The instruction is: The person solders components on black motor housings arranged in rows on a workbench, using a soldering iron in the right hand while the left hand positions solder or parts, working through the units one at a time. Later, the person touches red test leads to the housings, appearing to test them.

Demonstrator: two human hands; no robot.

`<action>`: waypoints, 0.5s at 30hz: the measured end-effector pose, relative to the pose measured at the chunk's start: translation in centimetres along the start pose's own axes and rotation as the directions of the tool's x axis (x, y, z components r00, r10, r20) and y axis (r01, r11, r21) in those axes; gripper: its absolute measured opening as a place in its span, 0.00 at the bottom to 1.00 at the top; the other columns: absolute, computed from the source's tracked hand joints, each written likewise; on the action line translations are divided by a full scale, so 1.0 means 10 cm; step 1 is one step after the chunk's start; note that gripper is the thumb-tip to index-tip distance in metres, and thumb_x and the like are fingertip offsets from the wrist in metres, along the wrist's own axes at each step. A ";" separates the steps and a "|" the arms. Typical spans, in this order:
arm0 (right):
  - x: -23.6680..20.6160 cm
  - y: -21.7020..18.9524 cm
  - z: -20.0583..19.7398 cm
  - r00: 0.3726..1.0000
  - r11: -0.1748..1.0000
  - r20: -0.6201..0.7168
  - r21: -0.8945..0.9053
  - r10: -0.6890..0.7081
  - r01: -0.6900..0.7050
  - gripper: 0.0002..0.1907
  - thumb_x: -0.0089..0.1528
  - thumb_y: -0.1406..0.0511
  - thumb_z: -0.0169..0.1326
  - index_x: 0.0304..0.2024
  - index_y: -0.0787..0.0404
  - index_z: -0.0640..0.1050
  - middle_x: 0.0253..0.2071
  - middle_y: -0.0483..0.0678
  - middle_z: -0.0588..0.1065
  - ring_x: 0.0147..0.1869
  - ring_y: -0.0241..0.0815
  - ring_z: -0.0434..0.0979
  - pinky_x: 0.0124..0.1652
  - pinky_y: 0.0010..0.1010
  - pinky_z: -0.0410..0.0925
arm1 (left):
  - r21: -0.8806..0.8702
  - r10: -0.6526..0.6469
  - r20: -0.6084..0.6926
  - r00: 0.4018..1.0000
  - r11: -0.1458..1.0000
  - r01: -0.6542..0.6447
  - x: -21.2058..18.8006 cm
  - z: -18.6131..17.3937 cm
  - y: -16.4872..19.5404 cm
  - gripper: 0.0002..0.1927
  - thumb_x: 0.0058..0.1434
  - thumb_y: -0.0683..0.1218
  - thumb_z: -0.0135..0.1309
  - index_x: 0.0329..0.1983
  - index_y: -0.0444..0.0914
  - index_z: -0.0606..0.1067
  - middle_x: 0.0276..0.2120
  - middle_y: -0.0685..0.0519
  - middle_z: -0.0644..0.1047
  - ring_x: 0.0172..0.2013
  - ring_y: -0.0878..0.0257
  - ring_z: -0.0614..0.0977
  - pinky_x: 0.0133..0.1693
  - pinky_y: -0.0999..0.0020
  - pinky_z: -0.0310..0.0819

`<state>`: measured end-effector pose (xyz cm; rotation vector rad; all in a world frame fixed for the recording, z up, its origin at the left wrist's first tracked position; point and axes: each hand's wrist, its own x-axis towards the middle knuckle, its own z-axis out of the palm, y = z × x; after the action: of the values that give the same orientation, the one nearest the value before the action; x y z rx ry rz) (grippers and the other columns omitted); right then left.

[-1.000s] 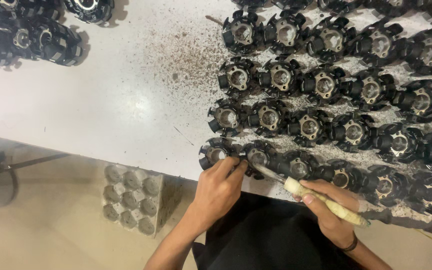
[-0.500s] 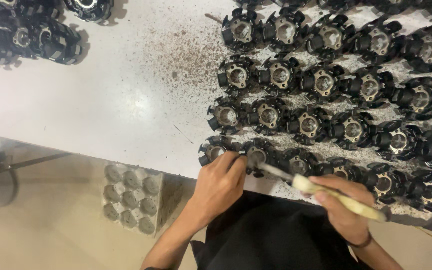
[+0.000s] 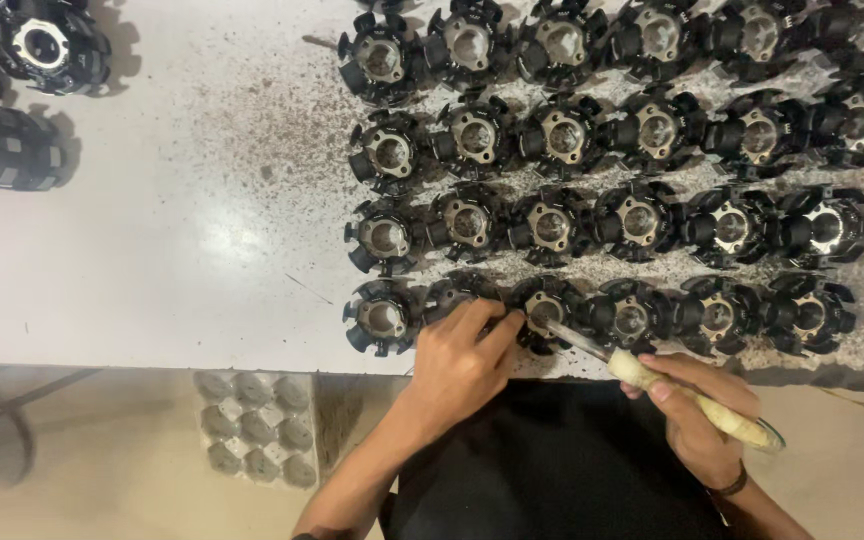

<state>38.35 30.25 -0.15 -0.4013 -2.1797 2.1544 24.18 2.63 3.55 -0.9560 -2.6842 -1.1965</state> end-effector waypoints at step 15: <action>0.06 -0.13 0.13 0.998 0.999 0.041 -0.032 -0.038 0.039 0.14 0.62 0.75 0.52 0.49 0.77 0.78 0.40 0.64 0.81 0.39 0.50 0.86 0.40 0.34 0.80 | -0.014 -0.037 0.179 0.983 0.999 0.041 0.00 -0.07 0.01 0.17 0.54 0.36 0.58 0.48 0.33 0.79 0.38 0.48 0.73 0.34 0.53 0.80 0.31 0.59 0.76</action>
<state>37.31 29.14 1.00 -0.3180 -2.2270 2.1280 24.16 2.19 4.10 -1.0670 -2.8469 -1.1966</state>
